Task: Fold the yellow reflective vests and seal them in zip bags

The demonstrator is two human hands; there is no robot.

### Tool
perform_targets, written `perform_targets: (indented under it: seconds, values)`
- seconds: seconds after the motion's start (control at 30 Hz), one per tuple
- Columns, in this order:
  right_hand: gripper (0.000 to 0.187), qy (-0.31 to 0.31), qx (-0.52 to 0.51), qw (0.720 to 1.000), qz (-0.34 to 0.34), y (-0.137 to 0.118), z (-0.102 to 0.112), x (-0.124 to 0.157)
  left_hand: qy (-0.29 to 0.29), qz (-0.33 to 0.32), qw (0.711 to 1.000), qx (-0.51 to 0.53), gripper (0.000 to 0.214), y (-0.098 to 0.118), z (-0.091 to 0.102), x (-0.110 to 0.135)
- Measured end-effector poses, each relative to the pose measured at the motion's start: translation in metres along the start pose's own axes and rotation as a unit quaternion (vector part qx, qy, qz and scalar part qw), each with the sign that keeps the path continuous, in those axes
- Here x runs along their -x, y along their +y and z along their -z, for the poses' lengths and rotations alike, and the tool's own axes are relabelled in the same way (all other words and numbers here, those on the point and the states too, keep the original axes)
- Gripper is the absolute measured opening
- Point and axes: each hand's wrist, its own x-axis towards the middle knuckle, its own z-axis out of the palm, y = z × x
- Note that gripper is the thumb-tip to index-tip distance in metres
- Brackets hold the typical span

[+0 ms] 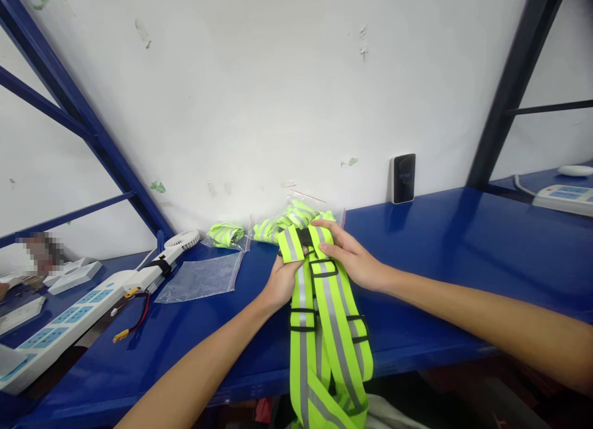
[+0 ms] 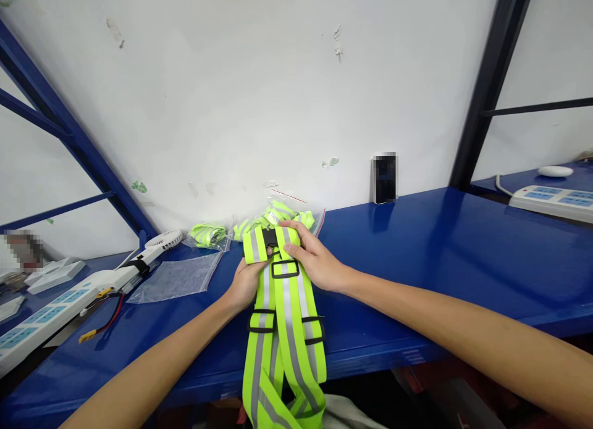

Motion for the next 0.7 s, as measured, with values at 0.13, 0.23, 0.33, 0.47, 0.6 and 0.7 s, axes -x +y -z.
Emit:
perform_targets:
  seconds: [0.13,0.23,0.33,0.47,0.6,0.7]
  values:
    - [0.042,-0.001,-0.017,1.0,-0.008,0.0,-0.001,0.0,0.001,-0.01,1.0,-0.008,0.043,0.001,0.004,-0.003]
    - [0.04,0.009,0.009,1.0,0.001,0.002,0.001,-0.001,-0.026,-0.031,0.999,-0.012,0.046,0.006,0.001,-0.003]
    - [0.039,0.018,0.049,0.998,0.029,0.001,0.002,0.0,-0.056,-0.038,0.998,-0.009,0.05,0.012,-0.003,-0.002]
    - [0.04,0.037,0.128,0.988,0.084,0.0,0.003,0.002,-0.076,-0.004,0.997,-0.031,0.042,0.018,-0.006,-0.001]
    - [0.039,0.049,0.171,0.978,0.106,0.0,0.001,0.002,-0.033,-0.017,0.999,-0.033,0.041,0.018,-0.011,0.004]
    - [0.039,0.057,0.173,0.977,0.106,0.001,0.0,0.001,-0.017,0.02,1.0,-0.002,0.04,0.018,-0.011,0.009]
